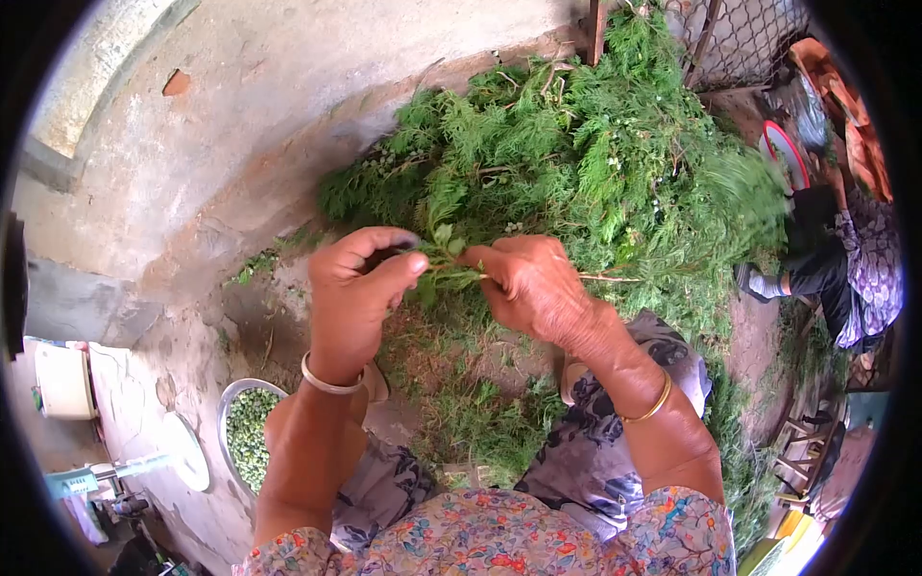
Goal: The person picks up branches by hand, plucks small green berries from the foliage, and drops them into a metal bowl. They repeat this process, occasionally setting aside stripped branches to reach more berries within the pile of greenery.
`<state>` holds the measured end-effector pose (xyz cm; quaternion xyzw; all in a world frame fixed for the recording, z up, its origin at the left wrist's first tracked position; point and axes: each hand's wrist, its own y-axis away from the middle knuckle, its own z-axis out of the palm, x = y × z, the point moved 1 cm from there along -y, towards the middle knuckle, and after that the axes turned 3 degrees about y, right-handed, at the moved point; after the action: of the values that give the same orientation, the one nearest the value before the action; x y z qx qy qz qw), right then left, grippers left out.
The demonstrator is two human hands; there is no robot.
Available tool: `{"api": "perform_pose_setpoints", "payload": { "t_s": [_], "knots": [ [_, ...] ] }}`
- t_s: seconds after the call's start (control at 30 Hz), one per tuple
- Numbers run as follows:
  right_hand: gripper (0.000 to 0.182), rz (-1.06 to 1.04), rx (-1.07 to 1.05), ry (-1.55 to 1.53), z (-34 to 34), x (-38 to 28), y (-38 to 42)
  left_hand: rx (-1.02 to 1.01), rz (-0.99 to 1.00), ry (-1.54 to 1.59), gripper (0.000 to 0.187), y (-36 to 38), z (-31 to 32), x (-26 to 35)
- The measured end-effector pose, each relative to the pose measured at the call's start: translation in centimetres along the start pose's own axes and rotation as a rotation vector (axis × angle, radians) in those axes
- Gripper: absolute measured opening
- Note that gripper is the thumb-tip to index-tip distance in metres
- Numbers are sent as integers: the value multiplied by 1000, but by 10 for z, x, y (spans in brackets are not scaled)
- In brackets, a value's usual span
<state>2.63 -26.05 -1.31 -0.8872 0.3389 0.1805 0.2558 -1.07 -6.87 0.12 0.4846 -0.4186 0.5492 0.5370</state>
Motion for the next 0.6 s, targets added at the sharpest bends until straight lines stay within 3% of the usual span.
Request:
{"api": "perform_pose_setpoints", "payload": {
  "t_s": [0.07, 0.1, 0.23, 0.33, 0.43, 0.5, 0.53, 0.6],
  "knots": [
    [34, -51, -25, 90, 2, -3, 1, -10, 283, -397, 22, -4, 4, -5],
    [31, -101, -47, 184, 3, -4, 1, -26, 335, -462, 27, -5, 5, -10],
    [30, -178, -68, 279, 6, -5, 4, -183, 262, -484, 26, -8, 4, -19],
    [31, -203, -70, 297, 10, -5, 7, -333, 209, -712, 28, -8, 4, -22],
    [31, -148, -36, 243, 4, -6, 9, -258, 353, -536, 23, -6, 4, -21],
    [40, -126, -18, 62, 3, -2, 8, -98, -166, -110, 17, -4, 3, -8],
    [40, -115, -18, 68, 2, -2, 7, -110, -168, -106, 17, -5, 4, -8],
    [38, -71, 113, -163, 1, -3, 5, -23, -277, 309, 13, -5, 2, -8]
  ]
}}
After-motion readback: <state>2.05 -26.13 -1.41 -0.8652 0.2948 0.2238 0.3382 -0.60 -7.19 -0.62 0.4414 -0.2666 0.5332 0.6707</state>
